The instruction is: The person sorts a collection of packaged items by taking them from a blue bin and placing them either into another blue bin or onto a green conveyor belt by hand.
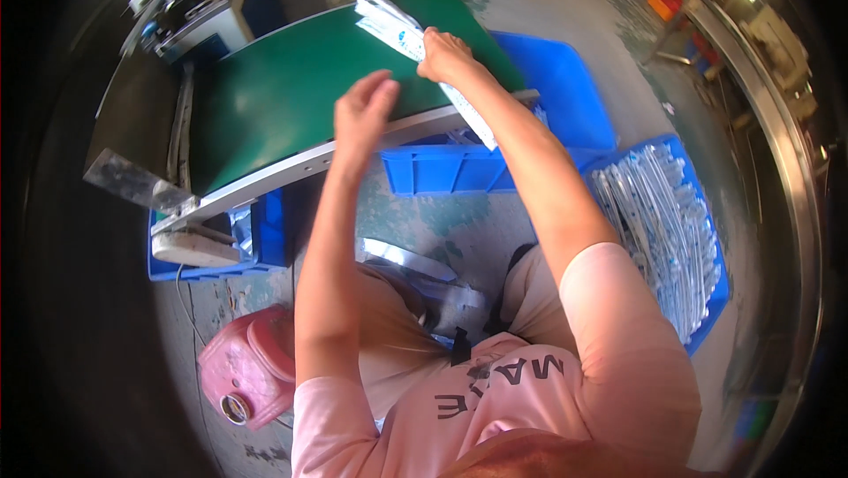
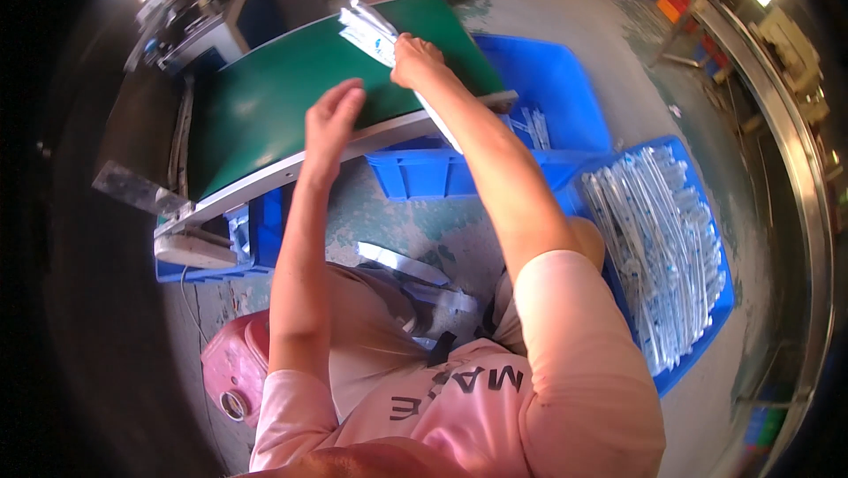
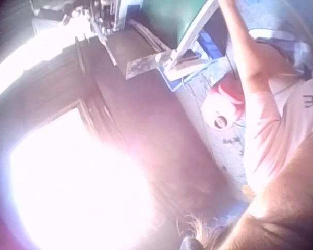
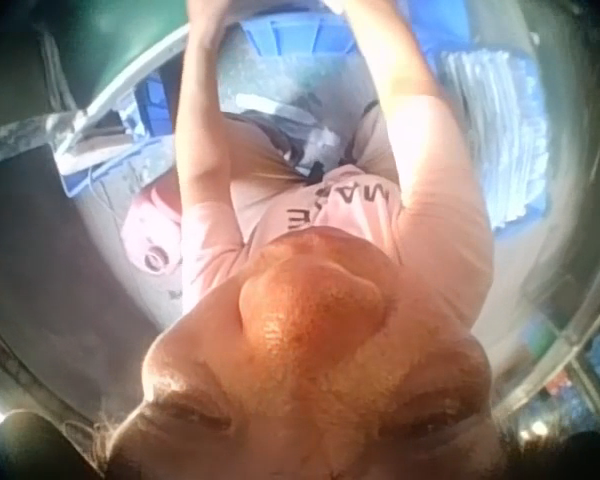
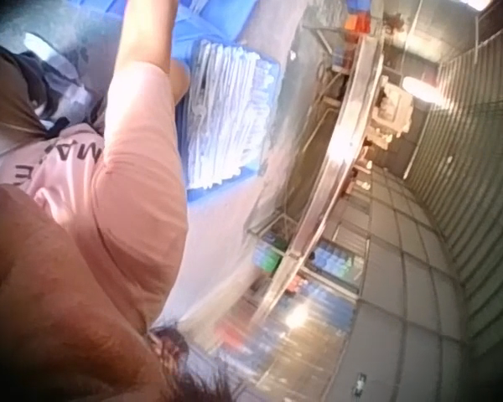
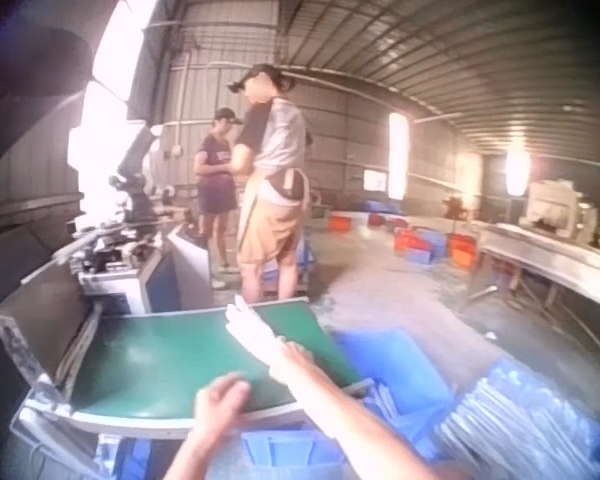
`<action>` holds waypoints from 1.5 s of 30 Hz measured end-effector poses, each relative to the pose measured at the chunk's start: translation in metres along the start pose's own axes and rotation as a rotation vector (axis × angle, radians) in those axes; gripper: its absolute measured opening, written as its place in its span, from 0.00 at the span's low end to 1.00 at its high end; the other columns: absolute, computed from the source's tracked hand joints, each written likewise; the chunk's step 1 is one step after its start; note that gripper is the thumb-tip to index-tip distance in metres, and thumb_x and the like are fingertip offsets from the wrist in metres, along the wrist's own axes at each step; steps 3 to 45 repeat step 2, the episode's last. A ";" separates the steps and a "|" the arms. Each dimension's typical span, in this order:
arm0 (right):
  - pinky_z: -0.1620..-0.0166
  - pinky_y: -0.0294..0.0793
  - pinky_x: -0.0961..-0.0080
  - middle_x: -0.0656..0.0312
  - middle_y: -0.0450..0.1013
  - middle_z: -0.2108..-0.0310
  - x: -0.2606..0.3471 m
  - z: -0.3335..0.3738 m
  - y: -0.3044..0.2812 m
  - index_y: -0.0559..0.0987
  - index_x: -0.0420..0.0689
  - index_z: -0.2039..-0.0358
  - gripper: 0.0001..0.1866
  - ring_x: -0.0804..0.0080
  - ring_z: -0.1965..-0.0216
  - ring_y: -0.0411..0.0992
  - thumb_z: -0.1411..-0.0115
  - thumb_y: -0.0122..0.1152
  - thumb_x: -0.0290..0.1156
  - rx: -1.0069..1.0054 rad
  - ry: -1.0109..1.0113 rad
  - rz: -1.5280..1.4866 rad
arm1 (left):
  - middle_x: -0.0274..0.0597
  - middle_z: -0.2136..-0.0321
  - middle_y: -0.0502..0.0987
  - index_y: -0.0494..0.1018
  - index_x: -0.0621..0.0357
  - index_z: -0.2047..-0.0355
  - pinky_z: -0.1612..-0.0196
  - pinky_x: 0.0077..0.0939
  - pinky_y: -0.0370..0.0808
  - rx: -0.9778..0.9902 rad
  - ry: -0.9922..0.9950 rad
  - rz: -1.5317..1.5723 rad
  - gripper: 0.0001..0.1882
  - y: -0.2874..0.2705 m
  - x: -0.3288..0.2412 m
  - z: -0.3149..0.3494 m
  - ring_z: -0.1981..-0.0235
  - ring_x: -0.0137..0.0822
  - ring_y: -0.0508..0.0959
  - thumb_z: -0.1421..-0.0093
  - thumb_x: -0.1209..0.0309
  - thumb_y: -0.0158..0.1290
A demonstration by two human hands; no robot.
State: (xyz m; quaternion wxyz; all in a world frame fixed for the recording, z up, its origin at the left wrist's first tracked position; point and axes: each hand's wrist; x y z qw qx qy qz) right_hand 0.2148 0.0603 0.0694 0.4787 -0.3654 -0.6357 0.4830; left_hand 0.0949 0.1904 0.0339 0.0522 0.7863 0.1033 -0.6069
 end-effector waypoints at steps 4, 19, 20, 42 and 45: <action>0.49 0.68 0.66 0.42 0.68 0.54 -0.028 0.031 -0.014 0.68 0.35 0.53 0.29 0.53 0.52 0.69 0.57 0.61 0.31 -0.018 0.027 -0.081 | 0.52 0.52 0.67 0.61 0.63 0.48 0.47 0.29 0.64 -0.087 -0.031 0.303 0.25 -0.002 0.003 -0.004 0.50 0.40 0.69 0.42 0.61 0.51; 0.49 0.68 0.66 0.42 0.68 0.54 -0.028 0.031 -0.014 0.68 0.35 0.53 0.29 0.53 0.52 0.69 0.57 0.61 0.31 -0.018 0.027 -0.081 | 0.52 0.52 0.67 0.61 0.63 0.48 0.47 0.29 0.64 -0.087 -0.031 0.303 0.25 -0.002 0.003 -0.004 0.50 0.40 0.69 0.42 0.61 0.51; 0.49 0.68 0.66 0.42 0.68 0.54 -0.028 0.031 -0.014 0.68 0.35 0.53 0.29 0.53 0.52 0.69 0.57 0.61 0.31 -0.018 0.027 -0.081 | 0.52 0.52 0.67 0.61 0.63 0.48 0.47 0.29 0.64 -0.087 -0.031 0.303 0.25 -0.002 0.003 -0.004 0.50 0.40 0.69 0.42 0.61 0.51; 0.49 0.68 0.66 0.42 0.68 0.54 -0.028 0.031 -0.014 0.68 0.35 0.53 0.29 0.53 0.52 0.69 0.57 0.61 0.31 -0.018 0.027 -0.081 | 0.52 0.52 0.67 0.61 0.63 0.48 0.47 0.29 0.64 -0.087 -0.031 0.303 0.25 -0.002 0.003 -0.004 0.50 0.40 0.69 0.42 0.61 0.51; 0.49 0.68 0.66 0.42 0.68 0.54 -0.028 0.031 -0.014 0.68 0.35 0.53 0.29 0.53 0.52 0.69 0.57 0.61 0.31 -0.018 0.027 -0.081 | 0.52 0.52 0.67 0.61 0.63 0.48 0.47 0.29 0.64 -0.087 -0.031 0.303 0.25 -0.002 0.003 -0.004 0.50 0.40 0.69 0.42 0.61 0.51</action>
Point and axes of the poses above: each hand's wrist, its own z-axis away from the middle knuckle, its own y-axis out of the palm, x = y × z
